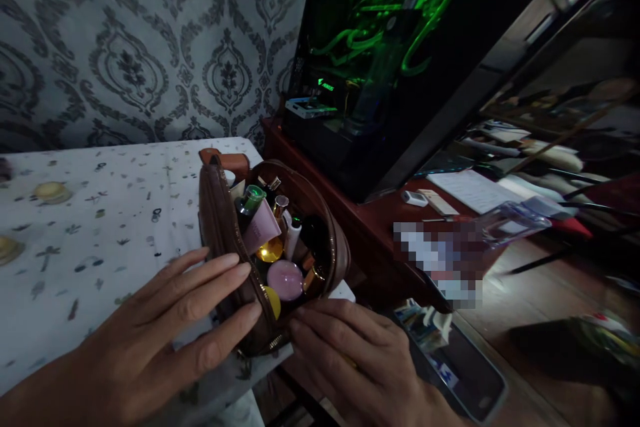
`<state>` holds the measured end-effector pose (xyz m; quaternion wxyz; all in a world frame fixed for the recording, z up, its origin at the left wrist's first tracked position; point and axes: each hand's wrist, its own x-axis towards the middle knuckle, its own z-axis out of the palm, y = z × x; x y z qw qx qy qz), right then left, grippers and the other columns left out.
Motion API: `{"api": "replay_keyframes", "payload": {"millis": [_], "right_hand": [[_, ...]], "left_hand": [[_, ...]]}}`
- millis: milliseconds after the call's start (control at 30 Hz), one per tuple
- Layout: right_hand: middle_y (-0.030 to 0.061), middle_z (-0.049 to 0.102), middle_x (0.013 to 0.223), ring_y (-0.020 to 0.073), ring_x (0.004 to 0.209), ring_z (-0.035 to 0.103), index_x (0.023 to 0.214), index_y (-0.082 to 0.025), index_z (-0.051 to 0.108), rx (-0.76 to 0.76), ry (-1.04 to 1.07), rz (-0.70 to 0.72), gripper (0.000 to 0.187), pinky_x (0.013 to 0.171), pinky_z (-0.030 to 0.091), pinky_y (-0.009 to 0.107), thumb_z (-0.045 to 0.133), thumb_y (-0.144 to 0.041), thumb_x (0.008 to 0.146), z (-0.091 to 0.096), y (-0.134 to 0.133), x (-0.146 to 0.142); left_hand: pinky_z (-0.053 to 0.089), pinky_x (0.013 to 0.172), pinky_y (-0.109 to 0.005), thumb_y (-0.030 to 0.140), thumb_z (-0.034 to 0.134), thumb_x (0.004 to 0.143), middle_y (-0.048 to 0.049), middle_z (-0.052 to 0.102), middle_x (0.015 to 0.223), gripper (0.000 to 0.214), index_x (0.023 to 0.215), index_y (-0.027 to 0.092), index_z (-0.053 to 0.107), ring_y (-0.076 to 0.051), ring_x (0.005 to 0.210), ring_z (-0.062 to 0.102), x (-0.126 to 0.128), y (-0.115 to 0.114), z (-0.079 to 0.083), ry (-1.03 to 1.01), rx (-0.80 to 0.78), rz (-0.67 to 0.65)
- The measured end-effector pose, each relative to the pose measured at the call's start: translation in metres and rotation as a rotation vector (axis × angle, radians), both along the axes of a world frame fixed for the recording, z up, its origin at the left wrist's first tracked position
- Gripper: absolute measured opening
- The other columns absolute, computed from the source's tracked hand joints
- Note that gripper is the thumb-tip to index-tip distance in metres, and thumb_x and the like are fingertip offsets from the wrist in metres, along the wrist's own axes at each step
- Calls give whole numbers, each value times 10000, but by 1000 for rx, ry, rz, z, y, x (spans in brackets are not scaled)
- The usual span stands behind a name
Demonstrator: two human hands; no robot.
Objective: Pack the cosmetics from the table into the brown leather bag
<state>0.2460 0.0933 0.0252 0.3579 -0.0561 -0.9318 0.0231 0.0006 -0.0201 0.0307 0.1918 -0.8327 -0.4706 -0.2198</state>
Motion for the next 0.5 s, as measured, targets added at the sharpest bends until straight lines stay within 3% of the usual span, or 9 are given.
{"api": "replay_keyframes", "payload": {"millis": [267, 500], "right_hand": [[75, 747, 908, 170, 837, 695, 970, -151, 689, -9, 47, -116, 149, 739, 610, 290, 560, -100, 917, 17, -4, -19], [75, 748, 913, 183, 885, 705, 955, -158, 689, 84, 104, -39, 173, 771, 601, 299, 535, -88, 918, 12, -6, -35]], "left_hand": [[429, 1132, -446, 17, 409, 925, -86, 522, 1436, 463, 1322, 197, 566, -262, 1362, 450, -23, -26, -5, -13, 25, 49], [509, 1005, -434, 66, 465, 934, -131, 657, 1209, 259, 1125, 145, 621, -253, 1180, 576, -62, -47, -23, 56, 4, 181]]}}
